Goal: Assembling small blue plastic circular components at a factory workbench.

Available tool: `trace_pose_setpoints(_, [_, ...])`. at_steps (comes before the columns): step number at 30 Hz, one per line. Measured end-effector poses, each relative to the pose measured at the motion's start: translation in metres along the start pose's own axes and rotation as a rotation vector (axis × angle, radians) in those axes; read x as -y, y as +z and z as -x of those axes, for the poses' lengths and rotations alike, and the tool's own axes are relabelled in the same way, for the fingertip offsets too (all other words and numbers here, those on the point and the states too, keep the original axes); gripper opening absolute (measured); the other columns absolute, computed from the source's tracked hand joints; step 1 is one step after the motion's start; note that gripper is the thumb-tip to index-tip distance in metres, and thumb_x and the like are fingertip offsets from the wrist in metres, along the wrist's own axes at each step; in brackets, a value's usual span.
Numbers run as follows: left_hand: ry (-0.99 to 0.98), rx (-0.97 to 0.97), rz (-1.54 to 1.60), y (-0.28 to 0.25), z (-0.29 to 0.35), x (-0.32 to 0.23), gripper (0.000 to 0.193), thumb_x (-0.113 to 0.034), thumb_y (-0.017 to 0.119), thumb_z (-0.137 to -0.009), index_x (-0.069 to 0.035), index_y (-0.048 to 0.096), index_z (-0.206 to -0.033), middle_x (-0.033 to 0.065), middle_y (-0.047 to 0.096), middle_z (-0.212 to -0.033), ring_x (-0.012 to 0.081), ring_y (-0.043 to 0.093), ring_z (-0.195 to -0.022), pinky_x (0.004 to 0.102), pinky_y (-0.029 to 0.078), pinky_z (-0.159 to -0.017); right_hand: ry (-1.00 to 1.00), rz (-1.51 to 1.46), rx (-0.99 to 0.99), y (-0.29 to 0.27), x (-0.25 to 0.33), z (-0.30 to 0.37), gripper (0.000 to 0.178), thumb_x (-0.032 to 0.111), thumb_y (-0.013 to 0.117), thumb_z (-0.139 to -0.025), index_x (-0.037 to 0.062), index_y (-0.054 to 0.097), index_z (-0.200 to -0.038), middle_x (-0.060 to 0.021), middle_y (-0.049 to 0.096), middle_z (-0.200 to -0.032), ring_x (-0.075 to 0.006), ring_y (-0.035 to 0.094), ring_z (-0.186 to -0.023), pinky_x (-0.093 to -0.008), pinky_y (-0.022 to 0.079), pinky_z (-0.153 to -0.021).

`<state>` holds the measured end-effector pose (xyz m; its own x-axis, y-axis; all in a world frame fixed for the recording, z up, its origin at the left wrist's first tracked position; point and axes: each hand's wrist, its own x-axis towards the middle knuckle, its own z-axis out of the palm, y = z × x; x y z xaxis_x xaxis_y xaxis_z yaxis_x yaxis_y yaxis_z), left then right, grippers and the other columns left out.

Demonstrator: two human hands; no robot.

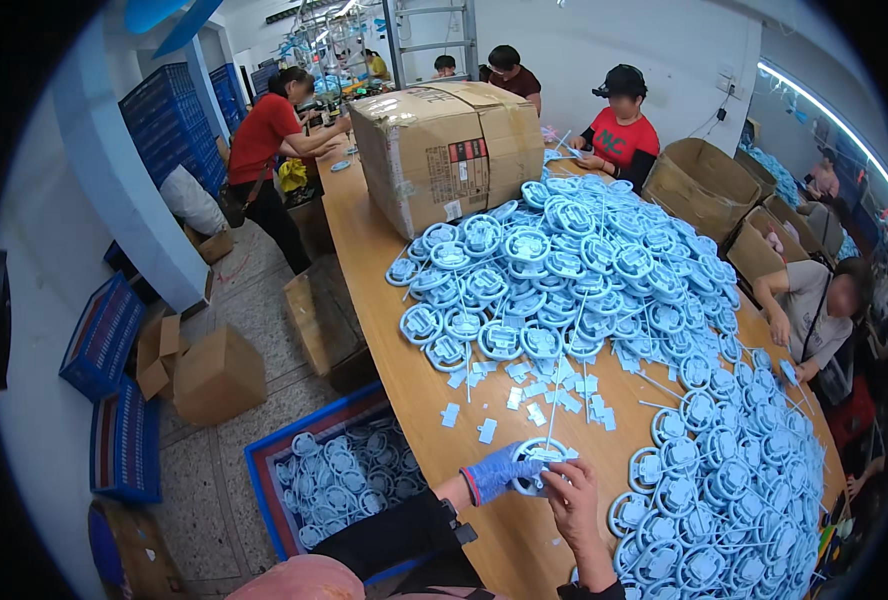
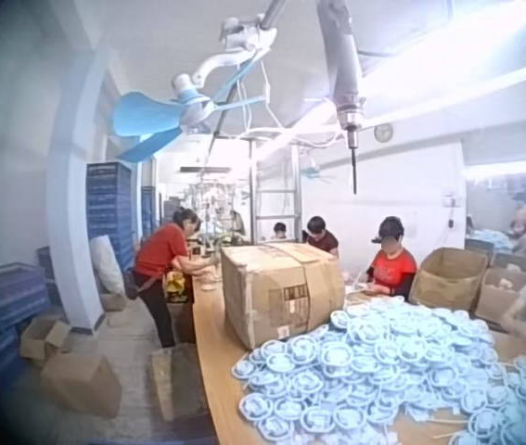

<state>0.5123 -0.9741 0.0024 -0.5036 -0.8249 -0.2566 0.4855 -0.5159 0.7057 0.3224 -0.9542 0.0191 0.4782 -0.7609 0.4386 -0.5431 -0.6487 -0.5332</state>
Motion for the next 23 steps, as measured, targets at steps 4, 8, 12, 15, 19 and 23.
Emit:
trace_pose_setpoints(4, [0.159,-0.046,0.014,-0.016,-0.011,0.038,0.055,-0.033,0.071,-0.081,-0.004,0.051,-0.122,0.0059,0.06,-0.111,0.0121,0.058,-0.097,0.0267,0.051,-0.079,0.361,-0.542,-0.282,0.027,-0.017,0.026,0.04,0.007,0.065,-0.082,0.0025,0.055,-0.12,-0.0078,0.058,-0.111,-0.0231,0.049,-0.115,-0.0363,0.042,-0.094])
trace_pose_setpoints(8, [0.281,-0.153,-0.354,-0.029,-0.017,0.066,0.058,-0.035,0.07,-0.082,-0.003,0.047,-0.125,0.0063,0.058,-0.112,0.0128,0.056,-0.099,0.0278,0.048,-0.084,0.898,-1.327,-0.289,0.033,-0.009,0.036,0.044,0.018,0.061,-0.089,0.0054,0.046,-0.129,-0.0051,0.059,-0.113,-0.018,0.057,-0.105,-0.0342,0.049,-0.087])
trace_pose_setpoints(12, [0.265,-0.106,-0.399,-0.015,-0.005,0.072,0.065,-0.033,0.076,-0.077,-0.003,0.045,-0.126,0.0066,0.058,-0.112,0.0128,0.055,-0.101,0.0283,0.047,-0.087,0.907,-1.326,-0.208,0.028,-0.013,0.049,0.034,0.022,0.061,-0.09,0.0054,0.052,-0.118,-0.0055,0.063,-0.104,-0.017,0.063,-0.089,-0.0347,0.052,-0.08])
trace_pose_setpoints(15, [0.248,-0.172,-0.377,0.005,0.014,0.057,0.066,-0.033,0.078,-0.075,-0.001,0.046,-0.124,0.0068,0.059,-0.111,0.0136,0.056,-0.099,0.0286,0.047,-0.086,0.917,-1.23,-0.19,0.033,-0.014,0.05,0.033,0.025,0.06,-0.091,0.0049,0.052,-0.116,-0.0066,0.063,-0.101,-0.0171,0.064,-0.085,-0.0348,0.054,-0.074])
trace_pose_setpoints(19, [0.199,-0.328,-0.484,0.019,0.034,0.038,0.066,-0.034,0.078,-0.075,-0.001,0.047,-0.122,0.0082,0.06,-0.108,0.0141,0.057,-0.097,0.0286,0.048,-0.083,0.876,-1.124,-0.208,0.047,-0.009,0.052,0.034,0.029,0.059,-0.091,0.0044,0.051,-0.113,-0.007,0.063,-0.096,-0.016,0.063,-0.08,-0.034,0.056,-0.066])
trace_pose_setpoints(23, [0.144,-0.361,-0.427,0.016,0.046,0.04,0.067,-0.037,0.078,-0.074,-0.001,0.047,-0.122,0.0085,0.06,-0.108,0.0141,0.057,-0.096,0.0289,0.048,-0.083,0.846,-1.128,-0.217,0.058,-0.001,0.053,0.035,0.029,0.06,-0.091,0.0036,0.049,-0.111,-0.0069,0.063,-0.094,-0.0157,0.063,-0.077,-0.0321,0.057,-0.062])
